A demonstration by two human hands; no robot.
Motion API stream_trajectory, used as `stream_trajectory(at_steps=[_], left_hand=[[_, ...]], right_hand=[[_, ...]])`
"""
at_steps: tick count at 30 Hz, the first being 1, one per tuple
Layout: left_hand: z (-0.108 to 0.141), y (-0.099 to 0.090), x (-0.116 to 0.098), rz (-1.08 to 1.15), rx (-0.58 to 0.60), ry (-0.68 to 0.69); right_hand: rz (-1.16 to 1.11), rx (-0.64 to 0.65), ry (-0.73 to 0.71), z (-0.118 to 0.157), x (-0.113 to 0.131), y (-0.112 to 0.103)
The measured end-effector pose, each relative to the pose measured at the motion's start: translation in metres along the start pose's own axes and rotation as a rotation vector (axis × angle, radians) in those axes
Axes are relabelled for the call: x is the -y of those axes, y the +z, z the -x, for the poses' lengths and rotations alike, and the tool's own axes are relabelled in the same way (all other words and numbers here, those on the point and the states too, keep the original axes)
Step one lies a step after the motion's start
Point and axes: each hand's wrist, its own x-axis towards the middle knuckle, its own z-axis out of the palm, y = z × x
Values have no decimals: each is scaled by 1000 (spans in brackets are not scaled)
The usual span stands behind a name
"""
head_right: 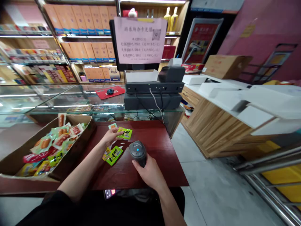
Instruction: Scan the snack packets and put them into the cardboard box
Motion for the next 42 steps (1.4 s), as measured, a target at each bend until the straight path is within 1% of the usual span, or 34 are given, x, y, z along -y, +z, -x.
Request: stream_trajectory(at_steps=[4, 7, 10, 14, 21, 31, 35, 39, 42], left_hand=[[36, -12, 14, 139, -23, 14], [55, -20, 27, 193, -3, 27], [64, -27, 36, 184, -9, 47], [64, -30, 41, 199, 3, 28], [60, -26, 39, 232, 18, -10], [62, -24, 31, 226, 0, 30], [66, -24, 28, 222, 6, 33], [74, -33, 23, 202, -4, 46], [84, -51, 9, 217, -63, 121]], right_hand=[[3, 67, -30, 0, 5, 11], [22, 110, -24, 1, 9, 19], [36, 122, -13, 2, 11, 25], [42, 128, -12, 1, 11, 30], [38, 104, -12, 0, 11, 33], [30, 71, -19, 2, 12, 34], [26, 85, -12, 3, 15, 35], [31, 92, -1, 2, 18, 37], [35, 126, 8, -4, 19, 42]])
